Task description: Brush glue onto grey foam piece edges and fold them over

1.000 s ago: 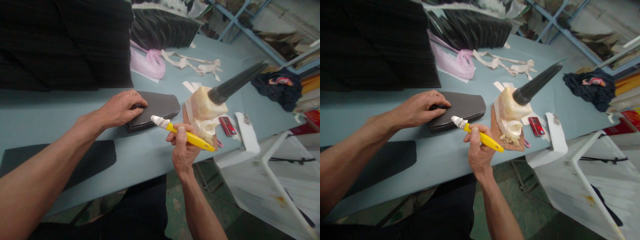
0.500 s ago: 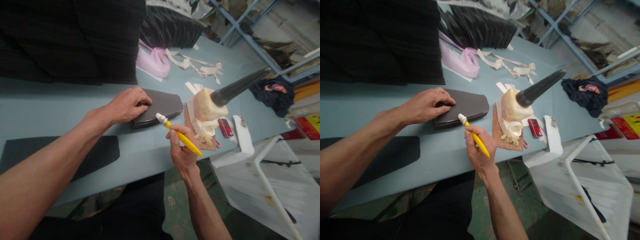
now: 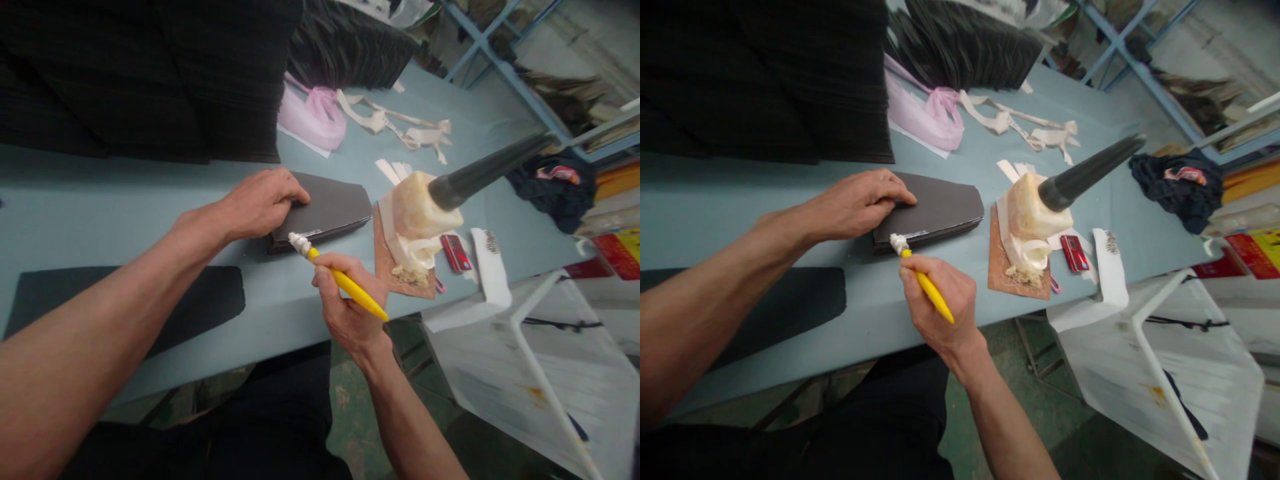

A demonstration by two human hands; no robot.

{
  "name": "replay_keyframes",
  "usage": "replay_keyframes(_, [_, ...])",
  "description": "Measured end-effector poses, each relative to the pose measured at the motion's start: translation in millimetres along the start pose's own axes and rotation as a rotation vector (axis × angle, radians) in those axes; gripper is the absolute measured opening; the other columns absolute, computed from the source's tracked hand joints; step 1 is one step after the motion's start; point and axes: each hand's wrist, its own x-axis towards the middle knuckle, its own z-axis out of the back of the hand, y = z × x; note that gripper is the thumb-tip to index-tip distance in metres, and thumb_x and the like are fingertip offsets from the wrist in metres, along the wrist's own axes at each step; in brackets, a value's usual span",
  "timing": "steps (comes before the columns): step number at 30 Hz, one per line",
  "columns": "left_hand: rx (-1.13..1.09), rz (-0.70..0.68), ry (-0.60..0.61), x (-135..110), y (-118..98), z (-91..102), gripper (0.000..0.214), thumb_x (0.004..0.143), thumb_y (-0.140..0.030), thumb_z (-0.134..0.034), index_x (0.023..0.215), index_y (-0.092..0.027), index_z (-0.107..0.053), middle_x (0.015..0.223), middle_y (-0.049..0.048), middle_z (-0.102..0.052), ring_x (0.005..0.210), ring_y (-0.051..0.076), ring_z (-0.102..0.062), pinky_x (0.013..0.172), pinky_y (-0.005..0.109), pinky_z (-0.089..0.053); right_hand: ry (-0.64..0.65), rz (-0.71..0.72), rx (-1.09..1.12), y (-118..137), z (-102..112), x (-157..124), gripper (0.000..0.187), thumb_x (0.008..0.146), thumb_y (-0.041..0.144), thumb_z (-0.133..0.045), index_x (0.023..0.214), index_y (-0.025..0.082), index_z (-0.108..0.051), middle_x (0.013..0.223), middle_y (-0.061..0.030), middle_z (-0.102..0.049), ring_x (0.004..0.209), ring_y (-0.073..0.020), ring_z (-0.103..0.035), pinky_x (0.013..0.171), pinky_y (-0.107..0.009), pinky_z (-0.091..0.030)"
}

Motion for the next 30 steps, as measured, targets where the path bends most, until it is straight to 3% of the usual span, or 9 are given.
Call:
replay_keyframes(8, [-0.027,-0.014,0.013,2,2,1.4,0.058,0.085,-0.021,-0.042,0.124,-0.024,-0.084,0.127,0.0059,-0.081,0.123,0.025,-0.072,0.113,0.038,-0.055,0.023,0.016,0.094,19,-19,1,0.014,0.11,0.02,-0.06,0.105,0.022,-0.073,0.094,-0.0018,-0.087,0.077,-0.0133,-0.082,0.077,-0.025,-0.068])
replay_keyframes(13, [-0.032,0.008,0.017,2,1,2.6,0.058,0.085,-0.022,-0.042,0.126,-0.024,-0.084,0.128,0.006,-0.081,0.124,0.025,-0.072,0.114,0.037,-0.055,0.065,-0.02,0.132,26,-17,-4,0.014,0.11,0.023,-0.061,0.105,0.022,-0.074,0.092,-0.0008,-0.086,0.069,-0.0121,-0.079,0.072,-0.025,-0.067])
replay_keyframes(22, [-0.066,0.023,0.017,2,2,0.7,0.059,0.084,-0.022,-0.043,0.126,-0.025,-0.084,0.129,0.0068,-0.08,0.126,0.027,-0.071,0.115,0.041,-0.055,-0.154,-0.228,0.02,-3,15,-5,0.01,0.108,0.026,-0.065,0.11,0.024,-0.074,0.08,0.0038,-0.078,0.065,-0.0114,-0.074,0.065,-0.025,-0.061])
replay_keyframes(30, [-0.064,0.019,-0.005,0,4,-1.0,0.057,0.086,-0.022,-0.042,0.125,-0.024,-0.083,0.129,0.0064,-0.08,0.123,0.027,-0.071,0.116,0.043,-0.056,-0.126,-0.173,-0.033,-12,4,-6,0.012,0.109,0.026,-0.062,0.109,0.023,-0.074,0.081,0.0017,-0.078,0.066,-0.0135,-0.075,0.066,-0.028,-0.062])
